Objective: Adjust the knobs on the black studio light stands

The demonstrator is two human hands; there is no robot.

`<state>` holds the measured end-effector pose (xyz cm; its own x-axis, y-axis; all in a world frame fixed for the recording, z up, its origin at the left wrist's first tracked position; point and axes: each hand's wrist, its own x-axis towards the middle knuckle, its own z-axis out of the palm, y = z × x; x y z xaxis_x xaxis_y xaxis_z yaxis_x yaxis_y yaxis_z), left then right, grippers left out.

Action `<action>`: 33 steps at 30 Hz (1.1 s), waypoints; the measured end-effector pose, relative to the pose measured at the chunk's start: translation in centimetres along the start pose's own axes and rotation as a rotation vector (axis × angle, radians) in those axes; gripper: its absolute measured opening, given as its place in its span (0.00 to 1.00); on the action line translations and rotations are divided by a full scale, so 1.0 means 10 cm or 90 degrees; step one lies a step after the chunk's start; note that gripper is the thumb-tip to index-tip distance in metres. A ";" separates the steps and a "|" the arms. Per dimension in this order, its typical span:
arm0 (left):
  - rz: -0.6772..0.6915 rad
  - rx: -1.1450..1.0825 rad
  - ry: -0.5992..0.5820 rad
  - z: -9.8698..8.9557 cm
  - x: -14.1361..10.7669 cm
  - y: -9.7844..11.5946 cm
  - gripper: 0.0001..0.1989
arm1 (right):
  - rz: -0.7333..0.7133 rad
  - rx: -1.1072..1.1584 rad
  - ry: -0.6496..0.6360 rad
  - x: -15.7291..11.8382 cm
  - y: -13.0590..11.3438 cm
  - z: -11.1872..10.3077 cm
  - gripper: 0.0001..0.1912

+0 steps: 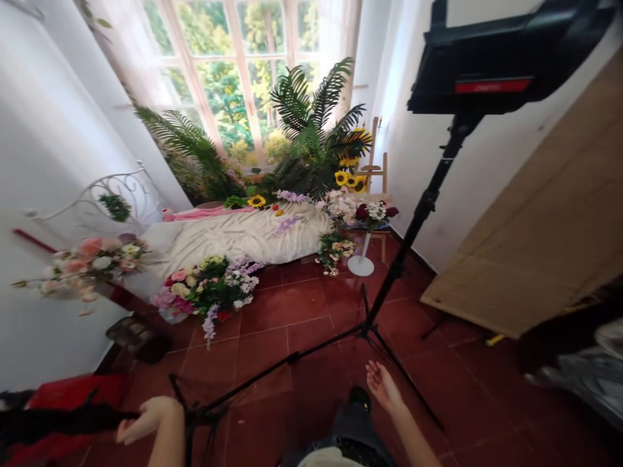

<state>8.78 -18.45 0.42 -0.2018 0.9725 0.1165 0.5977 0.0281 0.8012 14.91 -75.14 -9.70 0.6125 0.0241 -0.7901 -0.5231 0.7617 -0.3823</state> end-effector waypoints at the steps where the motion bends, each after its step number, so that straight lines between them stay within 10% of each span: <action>1: -0.048 -0.011 0.033 0.12 -0.32 0.01 0.25 | 0.000 0.028 -0.007 0.02 -0.21 -0.01 0.04; 4: -0.100 -0.053 -0.042 0.49 -1.32 0.11 0.17 | 0.000 0.114 -0.051 0.07 -0.84 0.01 0.06; 7: -0.092 -0.133 -0.319 0.77 -2.29 0.39 0.11 | -0.038 0.139 -0.115 0.11 -1.50 0.16 0.09; 13: 0.050 -0.356 -0.720 1.02 -4.06 1.50 0.11 | -0.120 0.083 -0.293 0.13 -2.66 0.68 0.09; 19: 0.284 -0.477 -1.076 1.04 -5.82 2.45 0.17 | -0.075 0.078 -0.393 0.20 -3.29 1.01 0.10; 26: 0.423 -0.570 -1.106 0.99 -7.25 2.92 0.24 | -0.048 -0.010 -0.403 0.35 -3.62 1.00 0.09; 33: 0.346 -0.463 -1.031 1.12 -7.52 2.99 0.20 | 0.053 0.116 -0.407 0.41 -3.74 0.98 0.07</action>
<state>50.52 -88.12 9.02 0.9822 0.0966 0.1610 -0.1627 0.0106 0.9866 42.83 -97.15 6.05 0.8341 0.4238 -0.3531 -0.5100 0.8364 -0.2008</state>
